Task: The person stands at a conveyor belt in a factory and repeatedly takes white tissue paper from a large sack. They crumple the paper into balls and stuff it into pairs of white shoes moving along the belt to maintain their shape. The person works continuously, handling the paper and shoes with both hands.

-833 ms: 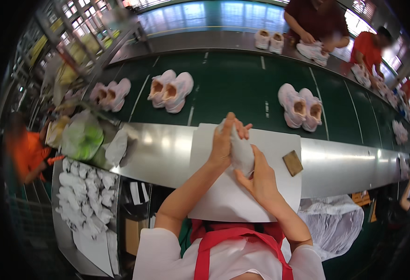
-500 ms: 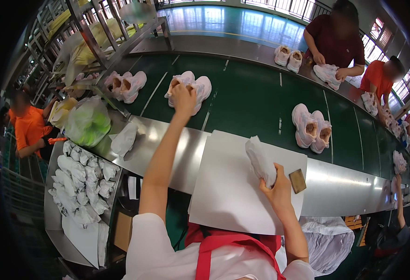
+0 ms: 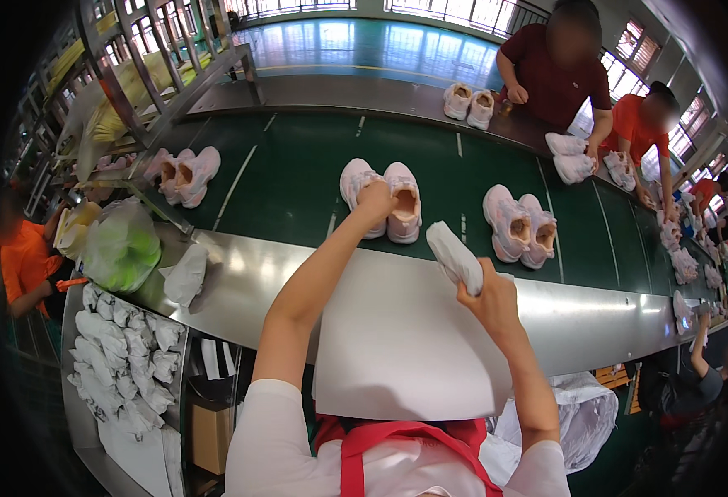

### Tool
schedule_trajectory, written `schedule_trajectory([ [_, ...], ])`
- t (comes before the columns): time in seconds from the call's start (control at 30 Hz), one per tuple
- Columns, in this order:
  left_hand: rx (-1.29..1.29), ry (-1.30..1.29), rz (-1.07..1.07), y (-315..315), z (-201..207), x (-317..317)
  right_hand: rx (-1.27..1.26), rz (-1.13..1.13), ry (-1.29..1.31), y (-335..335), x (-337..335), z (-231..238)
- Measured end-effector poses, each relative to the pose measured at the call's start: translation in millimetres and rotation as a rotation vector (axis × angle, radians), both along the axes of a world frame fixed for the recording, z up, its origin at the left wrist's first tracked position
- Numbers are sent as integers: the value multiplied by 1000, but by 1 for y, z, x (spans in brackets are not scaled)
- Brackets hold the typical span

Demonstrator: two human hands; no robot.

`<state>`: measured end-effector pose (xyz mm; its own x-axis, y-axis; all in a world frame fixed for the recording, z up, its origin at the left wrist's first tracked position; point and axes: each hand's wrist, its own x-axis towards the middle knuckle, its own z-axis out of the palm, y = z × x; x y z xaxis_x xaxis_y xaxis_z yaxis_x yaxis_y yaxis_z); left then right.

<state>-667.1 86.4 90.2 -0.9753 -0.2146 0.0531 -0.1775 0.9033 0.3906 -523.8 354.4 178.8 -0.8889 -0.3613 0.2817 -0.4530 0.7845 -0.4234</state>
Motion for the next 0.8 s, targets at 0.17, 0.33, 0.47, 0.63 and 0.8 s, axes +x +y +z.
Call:
schedule_trajectory([
  [0.17,-115,338,-164,53,32,-8,142,16,32,-5,-51,5],
  [0.33,127,167,-484,26,25,-40,317,91,24,-45,-101,2],
  [0.47,127,93,-531,19,25,-46,447,135,-6,-76,-126,9],
  [0.63,126,-130,-620,25,34,-51,729,230,-41,-83,-141,25],
  [0.8,198,64,-609,31,32,-46,916,202,-19,-85,-135,33],
])
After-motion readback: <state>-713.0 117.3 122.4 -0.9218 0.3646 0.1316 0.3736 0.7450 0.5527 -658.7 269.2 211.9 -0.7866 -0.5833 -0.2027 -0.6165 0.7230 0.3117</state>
